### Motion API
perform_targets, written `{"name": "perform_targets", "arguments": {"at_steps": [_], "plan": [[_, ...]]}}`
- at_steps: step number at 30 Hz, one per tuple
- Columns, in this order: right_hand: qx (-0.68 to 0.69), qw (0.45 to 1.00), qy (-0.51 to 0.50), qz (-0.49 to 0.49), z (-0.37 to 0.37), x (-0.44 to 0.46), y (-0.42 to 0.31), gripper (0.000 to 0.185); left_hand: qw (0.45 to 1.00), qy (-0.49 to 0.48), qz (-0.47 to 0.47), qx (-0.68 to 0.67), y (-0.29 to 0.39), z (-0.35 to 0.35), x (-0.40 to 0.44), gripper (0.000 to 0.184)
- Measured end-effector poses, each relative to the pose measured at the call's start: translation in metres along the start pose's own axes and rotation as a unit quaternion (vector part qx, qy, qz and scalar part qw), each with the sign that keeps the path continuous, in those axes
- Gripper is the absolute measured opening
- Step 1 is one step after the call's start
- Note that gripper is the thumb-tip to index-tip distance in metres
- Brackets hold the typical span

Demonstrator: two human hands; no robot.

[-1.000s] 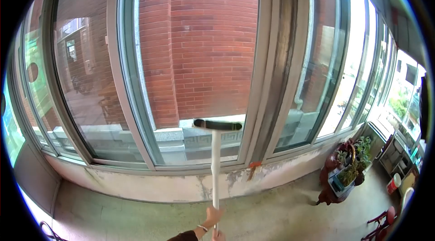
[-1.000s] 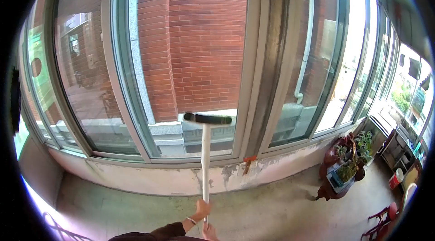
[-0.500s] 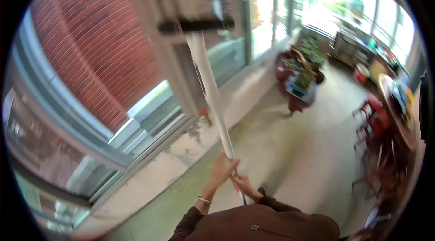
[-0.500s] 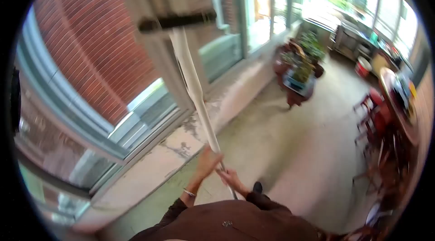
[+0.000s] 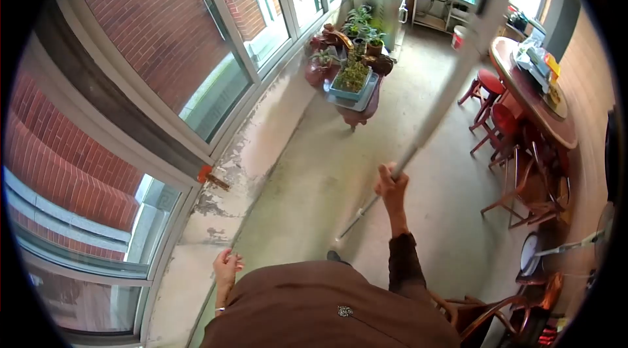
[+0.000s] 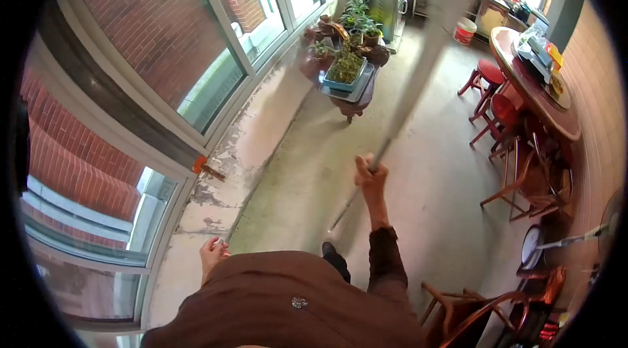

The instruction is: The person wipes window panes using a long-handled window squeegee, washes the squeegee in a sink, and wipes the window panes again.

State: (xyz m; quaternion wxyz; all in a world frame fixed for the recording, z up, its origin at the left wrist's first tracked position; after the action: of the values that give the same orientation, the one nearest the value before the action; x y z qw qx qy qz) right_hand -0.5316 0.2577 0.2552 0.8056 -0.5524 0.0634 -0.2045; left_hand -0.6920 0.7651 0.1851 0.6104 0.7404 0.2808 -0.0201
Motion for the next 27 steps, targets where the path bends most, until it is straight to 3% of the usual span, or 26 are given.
{"name": "perform_targets", "arguments": {"at_steps": [2,7,11,12,13,14,16,18,20,22,25,27], "plan": [[-0.020,0.999,0.045,-0.006,-0.052,0.006,0.007,0.037,1.000,-0.016,0.006,-0.016,0.000,0.014,0.018,0.035],[-0.095,0.978,0.173,-0.070,-0.167,0.025,0.030,0.038,0.995,-0.080,0.023,0.060,0.081,0.086,0.072,0.038],[-0.198,0.944,0.248,-0.092,-0.212,0.071,-0.019,0.043,0.991,-0.106,0.021,0.079,0.126,0.131,0.138,0.038],[-0.259,0.918,0.277,-0.115,-0.237,0.093,-0.022,0.046,0.992,-0.105,0.016,0.068,0.127,0.138,0.155,0.038],[-0.188,0.936,0.272,-0.120,-0.224,0.110,-0.064,0.046,0.993,-0.091,0.014,0.079,0.123,0.145,0.167,0.037],[-0.207,0.926,0.283,-0.141,-0.224,0.131,-0.095,0.047,0.993,-0.078,0.015,0.087,0.124,0.156,0.184,0.036],[-0.198,0.929,0.278,-0.140,-0.230,0.165,-0.150,0.036,0.997,-0.048,0.009,0.054,0.110,0.184,0.229,0.031],[-0.091,0.950,0.271,-0.128,-0.234,0.201,-0.203,0.019,0.997,-0.030,-0.015,0.068,0.054,0.214,0.275,0.015],[-0.093,0.959,0.200,-0.175,-0.236,0.235,-0.238,0.032,0.996,0.019,-0.055,0.073,0.006,0.254,0.287,0.013],[-0.122,0.960,0.202,-0.153,-0.240,0.261,-0.246,0.040,0.990,0.047,-0.128,0.023,-0.024,0.303,0.269,0.013],[-0.152,0.948,0.241,-0.144,-0.328,0.285,-0.200,0.038,0.974,0.030,-0.218,-0.045,-0.013,0.395,0.272,0.021],[-0.253,0.883,0.370,-0.140,-0.338,0.295,-0.183,0.042,0.981,-0.024,-0.187,-0.040,0.021,0.461,0.288,0.027]]}}
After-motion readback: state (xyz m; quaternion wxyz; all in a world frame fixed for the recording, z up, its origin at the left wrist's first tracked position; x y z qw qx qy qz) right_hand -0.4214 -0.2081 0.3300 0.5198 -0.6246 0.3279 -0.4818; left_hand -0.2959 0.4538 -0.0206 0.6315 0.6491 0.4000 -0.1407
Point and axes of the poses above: each hand's wrist, its own x-axis towards the middle knuckle, its own z-axis out of the palm, y = z × x, the point moved 5 cm from there along x, towards the middle knuckle, and after that the axes turned 2 degrees about x, right-handed, at the moved point
